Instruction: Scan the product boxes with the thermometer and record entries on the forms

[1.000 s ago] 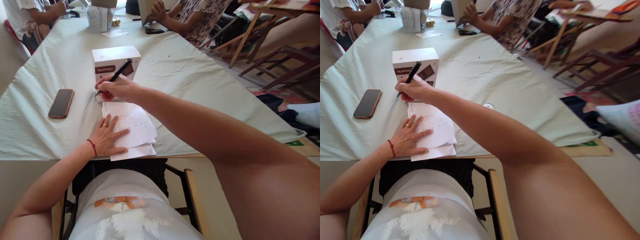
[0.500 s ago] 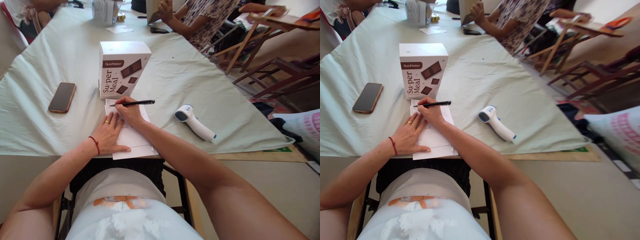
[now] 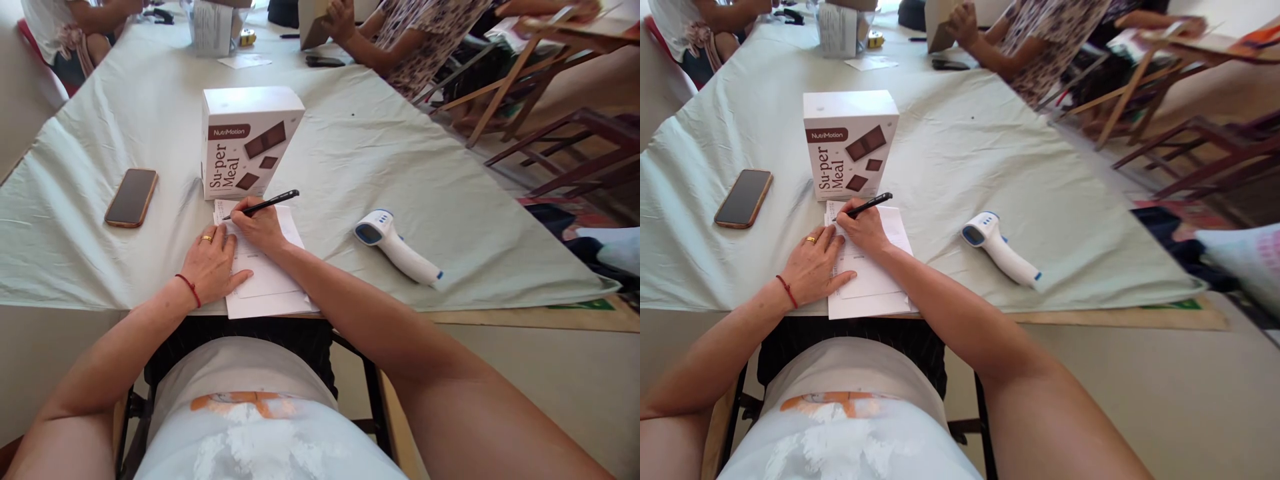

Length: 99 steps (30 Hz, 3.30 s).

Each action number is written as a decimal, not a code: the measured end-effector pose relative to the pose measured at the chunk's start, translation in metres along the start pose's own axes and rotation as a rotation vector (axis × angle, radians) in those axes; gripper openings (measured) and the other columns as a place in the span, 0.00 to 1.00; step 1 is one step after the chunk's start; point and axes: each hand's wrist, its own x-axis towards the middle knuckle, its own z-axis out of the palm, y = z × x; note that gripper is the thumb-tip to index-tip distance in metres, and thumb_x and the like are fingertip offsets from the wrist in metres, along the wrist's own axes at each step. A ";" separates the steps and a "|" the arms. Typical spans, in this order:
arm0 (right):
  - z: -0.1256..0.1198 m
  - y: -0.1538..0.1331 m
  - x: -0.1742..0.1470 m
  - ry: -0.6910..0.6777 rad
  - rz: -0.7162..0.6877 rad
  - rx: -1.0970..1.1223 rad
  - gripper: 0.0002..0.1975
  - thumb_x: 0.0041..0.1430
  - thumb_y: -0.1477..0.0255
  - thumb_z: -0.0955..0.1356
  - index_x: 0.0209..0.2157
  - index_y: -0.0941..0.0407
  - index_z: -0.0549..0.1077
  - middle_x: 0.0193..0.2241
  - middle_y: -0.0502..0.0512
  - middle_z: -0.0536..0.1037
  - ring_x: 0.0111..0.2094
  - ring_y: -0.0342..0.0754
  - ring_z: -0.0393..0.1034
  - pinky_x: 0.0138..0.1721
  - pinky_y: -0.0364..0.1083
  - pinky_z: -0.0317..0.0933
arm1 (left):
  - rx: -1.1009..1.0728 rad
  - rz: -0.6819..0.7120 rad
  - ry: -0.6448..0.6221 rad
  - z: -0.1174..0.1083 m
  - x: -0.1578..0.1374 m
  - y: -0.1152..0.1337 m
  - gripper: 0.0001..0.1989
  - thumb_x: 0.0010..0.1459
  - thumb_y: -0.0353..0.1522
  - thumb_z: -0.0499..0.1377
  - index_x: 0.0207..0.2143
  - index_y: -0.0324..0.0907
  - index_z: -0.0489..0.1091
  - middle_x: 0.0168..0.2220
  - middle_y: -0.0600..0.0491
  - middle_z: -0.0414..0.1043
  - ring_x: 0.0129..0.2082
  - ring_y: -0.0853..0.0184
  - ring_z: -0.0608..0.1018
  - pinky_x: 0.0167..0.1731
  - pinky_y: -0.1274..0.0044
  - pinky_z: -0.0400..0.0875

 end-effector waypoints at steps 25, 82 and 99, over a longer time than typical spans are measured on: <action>0.001 0.001 -0.001 0.001 0.007 -0.035 0.04 0.44 0.68 0.63 0.22 0.54 0.66 0.23 0.51 0.69 0.29 0.47 0.62 0.35 0.48 0.62 | 0.019 -0.009 -0.027 -0.005 0.001 0.001 0.38 0.64 0.50 0.59 0.60 0.24 0.66 0.63 0.26 0.62 0.63 0.41 0.65 0.61 0.59 0.62; -0.002 0.002 -0.002 0.076 0.054 -0.096 0.04 0.45 0.68 0.64 0.22 0.53 0.67 0.23 0.51 0.71 0.30 0.49 0.64 0.36 0.49 0.62 | -0.013 -0.009 -0.017 -0.006 0.001 0.001 0.35 0.64 0.48 0.60 0.58 0.25 0.67 0.63 0.26 0.63 0.63 0.40 0.67 0.61 0.57 0.64; -0.023 -0.009 0.000 0.136 -0.169 -0.116 0.03 0.53 0.71 0.64 0.29 0.54 0.69 0.28 0.52 0.72 0.31 0.48 0.66 0.38 0.48 0.62 | 0.001 0.001 -0.029 -0.007 0.000 -0.001 0.35 0.64 0.49 0.60 0.58 0.26 0.67 0.63 0.28 0.63 0.62 0.41 0.67 0.60 0.58 0.64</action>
